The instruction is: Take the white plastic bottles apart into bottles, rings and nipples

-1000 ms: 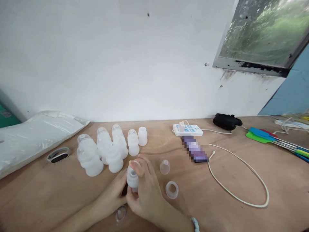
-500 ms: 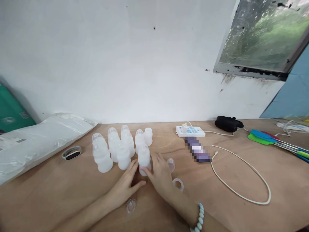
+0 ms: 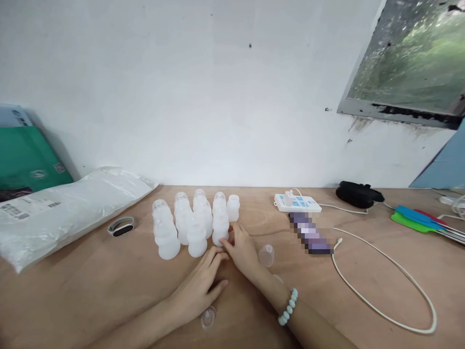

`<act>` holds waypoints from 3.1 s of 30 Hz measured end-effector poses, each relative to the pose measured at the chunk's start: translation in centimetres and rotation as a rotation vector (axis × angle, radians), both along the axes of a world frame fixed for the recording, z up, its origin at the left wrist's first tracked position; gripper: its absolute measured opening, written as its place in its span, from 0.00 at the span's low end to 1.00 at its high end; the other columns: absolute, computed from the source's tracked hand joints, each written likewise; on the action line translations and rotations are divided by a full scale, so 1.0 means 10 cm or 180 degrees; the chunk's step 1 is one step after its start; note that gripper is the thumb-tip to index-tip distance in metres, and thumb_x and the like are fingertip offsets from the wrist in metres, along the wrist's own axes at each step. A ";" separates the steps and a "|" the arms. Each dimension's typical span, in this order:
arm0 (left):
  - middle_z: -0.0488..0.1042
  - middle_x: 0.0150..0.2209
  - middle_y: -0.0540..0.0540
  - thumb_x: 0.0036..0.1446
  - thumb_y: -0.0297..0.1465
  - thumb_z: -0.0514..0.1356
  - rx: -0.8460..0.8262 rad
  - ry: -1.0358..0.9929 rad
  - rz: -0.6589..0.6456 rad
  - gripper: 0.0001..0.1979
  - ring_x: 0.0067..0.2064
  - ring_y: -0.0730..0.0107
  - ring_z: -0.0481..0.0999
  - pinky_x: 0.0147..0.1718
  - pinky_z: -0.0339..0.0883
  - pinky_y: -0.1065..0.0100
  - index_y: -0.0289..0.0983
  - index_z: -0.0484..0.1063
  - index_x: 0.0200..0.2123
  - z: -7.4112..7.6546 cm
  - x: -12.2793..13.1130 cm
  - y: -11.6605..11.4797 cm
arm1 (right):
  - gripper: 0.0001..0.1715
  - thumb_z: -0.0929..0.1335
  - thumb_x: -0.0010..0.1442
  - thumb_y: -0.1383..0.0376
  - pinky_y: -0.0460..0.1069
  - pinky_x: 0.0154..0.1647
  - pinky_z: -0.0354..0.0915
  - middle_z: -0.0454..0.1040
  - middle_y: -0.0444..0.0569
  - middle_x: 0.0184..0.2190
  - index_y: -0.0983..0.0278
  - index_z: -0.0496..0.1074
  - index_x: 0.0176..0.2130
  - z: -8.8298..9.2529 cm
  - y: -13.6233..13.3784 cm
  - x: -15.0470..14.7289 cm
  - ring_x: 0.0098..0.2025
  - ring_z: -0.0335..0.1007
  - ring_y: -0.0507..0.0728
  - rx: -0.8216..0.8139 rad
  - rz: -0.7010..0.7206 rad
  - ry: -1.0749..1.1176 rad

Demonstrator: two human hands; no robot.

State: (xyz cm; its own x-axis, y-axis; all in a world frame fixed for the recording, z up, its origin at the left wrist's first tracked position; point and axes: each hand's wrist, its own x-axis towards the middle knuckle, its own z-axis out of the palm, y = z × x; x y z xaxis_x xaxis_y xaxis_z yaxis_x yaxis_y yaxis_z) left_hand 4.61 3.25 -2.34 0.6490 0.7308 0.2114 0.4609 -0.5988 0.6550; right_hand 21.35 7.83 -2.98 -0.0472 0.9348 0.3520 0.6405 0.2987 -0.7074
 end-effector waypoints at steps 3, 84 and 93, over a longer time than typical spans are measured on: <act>0.64 0.56 0.42 0.56 0.20 0.58 -0.0052 0.0005 -0.0007 0.18 0.59 0.55 0.63 0.60 0.59 0.53 0.39 0.65 0.49 0.01 0.01 0.02 | 0.11 0.68 0.58 0.67 0.51 0.36 0.66 0.75 0.46 0.33 0.63 0.67 0.43 0.02 0.03 -0.05 0.32 0.71 0.55 -0.0011 -0.0019 0.0001; 0.68 0.50 0.44 0.43 0.41 0.74 -0.0623 -0.0273 -0.0704 0.36 0.51 0.55 0.69 0.51 0.64 0.57 0.41 0.63 0.52 0.04 -0.08 0.13 | 0.23 0.72 0.59 0.55 0.53 0.38 0.69 0.75 0.55 0.48 0.66 0.69 0.48 0.35 -0.85 0.13 0.42 0.76 0.63 -0.0617 0.1216 -0.1630; 0.67 0.42 0.48 0.44 0.41 0.73 -0.0687 -0.0125 -0.0765 0.26 0.43 0.61 0.67 0.44 0.65 0.62 0.40 0.67 0.43 0.12 -0.10 0.14 | 0.07 0.70 0.61 0.69 0.49 0.36 0.66 0.76 0.47 0.39 0.63 0.70 0.42 0.35 -0.85 0.20 0.37 0.73 0.57 -0.0254 0.1159 -0.1352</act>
State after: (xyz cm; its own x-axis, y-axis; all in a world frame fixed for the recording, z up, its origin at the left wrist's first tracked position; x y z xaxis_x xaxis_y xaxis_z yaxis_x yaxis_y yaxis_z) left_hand 3.58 4.69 -1.10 0.8028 0.5883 0.0964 0.2951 -0.5326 0.7933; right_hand 23.38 -0.68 0.48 -0.4937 0.8546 0.1607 0.7395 0.5099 -0.4395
